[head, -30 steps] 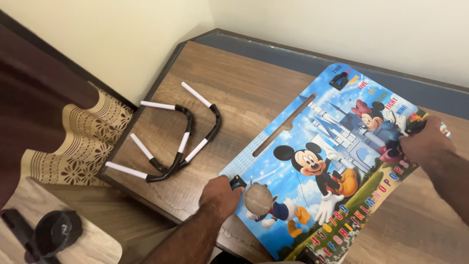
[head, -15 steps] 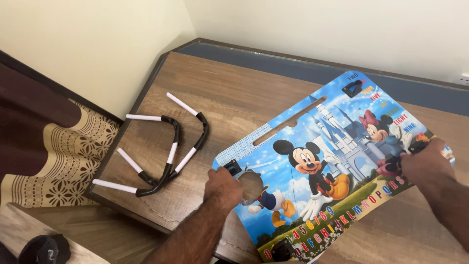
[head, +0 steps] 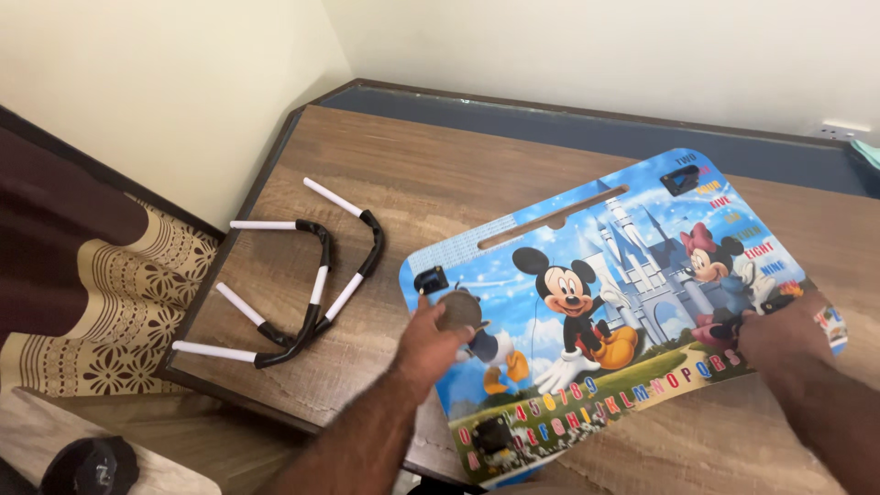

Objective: The person assembles a small black plastic bracket onto a colorful children's play mat using a red-handled screwdriver. They repeatedly insert and tighten screws into the bracket, reposition the mat, and continue securing the bracket in place.

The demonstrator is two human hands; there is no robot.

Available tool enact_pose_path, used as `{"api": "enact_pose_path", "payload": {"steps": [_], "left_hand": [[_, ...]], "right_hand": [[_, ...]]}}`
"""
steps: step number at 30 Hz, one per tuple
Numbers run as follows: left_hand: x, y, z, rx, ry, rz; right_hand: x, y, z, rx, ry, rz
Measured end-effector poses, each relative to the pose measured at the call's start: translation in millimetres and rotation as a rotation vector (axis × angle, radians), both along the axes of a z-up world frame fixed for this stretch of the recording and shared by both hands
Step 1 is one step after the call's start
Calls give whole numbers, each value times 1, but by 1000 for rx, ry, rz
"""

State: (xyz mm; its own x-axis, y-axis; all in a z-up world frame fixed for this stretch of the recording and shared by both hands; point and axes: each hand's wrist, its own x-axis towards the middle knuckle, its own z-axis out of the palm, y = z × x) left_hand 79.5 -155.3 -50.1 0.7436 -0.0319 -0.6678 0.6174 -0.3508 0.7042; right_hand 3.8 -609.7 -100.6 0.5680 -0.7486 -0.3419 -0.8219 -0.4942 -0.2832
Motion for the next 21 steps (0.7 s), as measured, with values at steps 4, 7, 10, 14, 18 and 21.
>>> {"api": "enact_pose_path", "payload": {"steps": [4, 7, 10, 14, 18, 21], "left_hand": [[11, 11, 6, -104, -146, 3], [4, 12, 13, 15, -196, 3], [-16, 11, 22, 254, -255, -95], [-53, 12, 39, 362, -314, -371], [-84, 7, 53, 571, -74, -658], [-97, 6, 54, 622, -102, -739]], "right_hand": [[-17, 14, -3, 89, -62, -226], [-23, 34, 4, 30, -71, -35], [-19, 65, 14, -27, -101, 227], [-4, 116, 39, -61, -61, 412], [17, 152, 61, -87, 126, 550], [21, 163, 61, -70, 197, 643]]}}
